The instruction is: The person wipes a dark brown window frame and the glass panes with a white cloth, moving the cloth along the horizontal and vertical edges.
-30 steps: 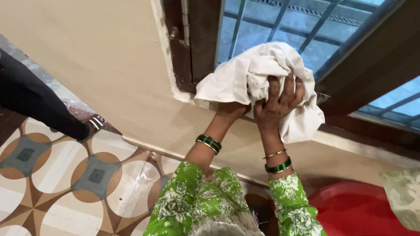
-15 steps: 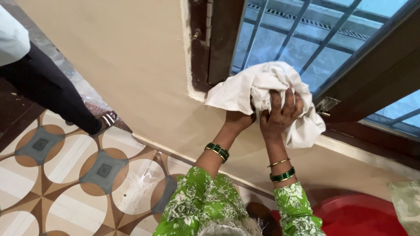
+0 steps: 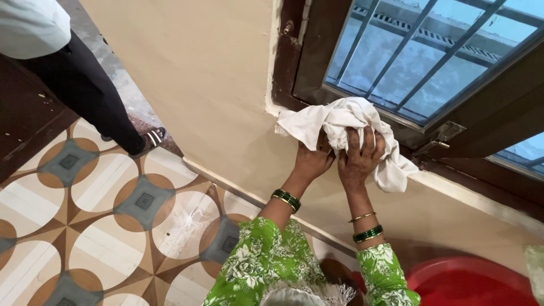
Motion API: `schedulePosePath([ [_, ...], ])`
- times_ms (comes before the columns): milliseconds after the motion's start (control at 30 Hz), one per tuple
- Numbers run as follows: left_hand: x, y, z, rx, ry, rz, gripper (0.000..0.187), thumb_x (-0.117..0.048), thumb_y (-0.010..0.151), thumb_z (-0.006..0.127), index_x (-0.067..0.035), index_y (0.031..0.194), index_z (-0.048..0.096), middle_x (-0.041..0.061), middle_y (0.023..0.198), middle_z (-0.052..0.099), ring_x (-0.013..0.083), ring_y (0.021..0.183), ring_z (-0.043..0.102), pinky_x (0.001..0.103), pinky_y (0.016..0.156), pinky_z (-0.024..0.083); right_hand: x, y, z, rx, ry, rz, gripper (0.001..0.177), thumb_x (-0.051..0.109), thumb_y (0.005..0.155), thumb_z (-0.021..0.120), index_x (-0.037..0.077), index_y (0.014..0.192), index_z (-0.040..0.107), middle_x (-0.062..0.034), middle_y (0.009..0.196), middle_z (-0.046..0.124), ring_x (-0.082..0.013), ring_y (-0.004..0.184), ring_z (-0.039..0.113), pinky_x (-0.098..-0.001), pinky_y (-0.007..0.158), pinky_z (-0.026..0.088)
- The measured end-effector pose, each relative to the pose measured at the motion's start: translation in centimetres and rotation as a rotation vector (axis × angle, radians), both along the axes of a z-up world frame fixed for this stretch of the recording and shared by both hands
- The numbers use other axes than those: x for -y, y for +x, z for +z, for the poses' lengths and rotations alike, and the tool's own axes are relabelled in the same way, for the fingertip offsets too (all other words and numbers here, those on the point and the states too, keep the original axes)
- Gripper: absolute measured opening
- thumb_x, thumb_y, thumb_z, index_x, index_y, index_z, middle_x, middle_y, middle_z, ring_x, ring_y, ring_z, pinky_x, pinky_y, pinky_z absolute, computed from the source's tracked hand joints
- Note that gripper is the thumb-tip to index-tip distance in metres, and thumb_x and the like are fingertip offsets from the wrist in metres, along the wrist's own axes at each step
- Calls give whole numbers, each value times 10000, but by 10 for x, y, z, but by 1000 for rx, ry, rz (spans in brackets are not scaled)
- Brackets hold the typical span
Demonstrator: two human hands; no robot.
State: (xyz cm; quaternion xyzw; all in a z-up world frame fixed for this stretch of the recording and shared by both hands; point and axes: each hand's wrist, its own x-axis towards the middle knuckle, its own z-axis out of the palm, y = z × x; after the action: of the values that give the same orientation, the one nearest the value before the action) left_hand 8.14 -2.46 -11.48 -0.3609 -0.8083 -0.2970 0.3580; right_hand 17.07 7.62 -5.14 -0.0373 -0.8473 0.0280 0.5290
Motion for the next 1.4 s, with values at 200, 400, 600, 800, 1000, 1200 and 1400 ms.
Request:
schedulePosePath([
  [200, 9, 3, 14, -45, 30, -13, 703, -343, 839, 746, -75, 1439, 499, 237, 1508, 473, 438, 1443, 404, 676, 1146, 337, 5, 0, 3, -16, 14, -35, 600, 40, 817, 732, 153, 1399, 645, -133, 1533, 468, -431, 1396, 400, -560, 1175, 372],
  [400, 16, 2, 24, -27, 88, -100, 708, -298, 800, 793, -14, 1397, 541, 221, 1404, 539, 456, 1385, 473, 688, 1165, 352, 11, 2, 4, -21, 4, -63, 601, 23, 804, 752, 162, 1383, 666, -122, 1525, 481, -415, 1388, 416, -539, 1159, 390],
  [600, 24, 9, 42, -32, 129, -119, 680, -288, 790, 786, -78, 1401, 574, 220, 1495, 499, 454, 1439, 418, 677, 1171, 313, 16, 3, 8, -39, 4, -75, 631, 41, 763, 762, 170, 1374, 667, -117, 1513, 484, -422, 1377, 420, -544, 1147, 391],
  [800, 22, 8, 35, -30, 69, -86, 662, -290, 816, 768, -114, 1424, 573, 209, 1528, 483, 435, 1468, 405, 651, 1192, 314, 13, 4, 2, -21, 0, -65, 660, 48, 763, 773, 191, 1397, 657, -114, 1534, 477, -413, 1387, 407, -548, 1155, 376],
  [1000, 16, 4, 23, -23, 84, -55, 745, -323, 832, 762, -86, 1489, 501, 225, 1537, 462, 442, 1450, 405, 670, 1194, 298, 8, 7, 0, -4, -2, -20, 647, 61, 795, 796, 176, 1412, 637, -125, 1563, 453, -426, 1405, 394, -552, 1172, 369],
  [1200, 13, 4, 20, -20, 11, -21, 785, -356, 808, 759, -107, 1496, 475, 211, 1540, 448, 449, 1449, 393, 686, 1189, 277, 8, 8, 1, 7, 0, -27, 665, 61, 773, 807, 188, 1404, 641, -114, 1557, 449, -417, 1404, 392, -555, 1170, 364],
  [1400, 13, 5, 21, 2, 13, -22, 812, -373, 800, 760, -91, 1506, 476, 215, 1557, 429, 450, 1458, 374, 686, 1192, 258, 7, 8, 0, 4, -4, -16, 654, 58, 791, 811, 183, 1409, 639, -113, 1572, 445, -416, 1409, 391, -542, 1177, 372],
])
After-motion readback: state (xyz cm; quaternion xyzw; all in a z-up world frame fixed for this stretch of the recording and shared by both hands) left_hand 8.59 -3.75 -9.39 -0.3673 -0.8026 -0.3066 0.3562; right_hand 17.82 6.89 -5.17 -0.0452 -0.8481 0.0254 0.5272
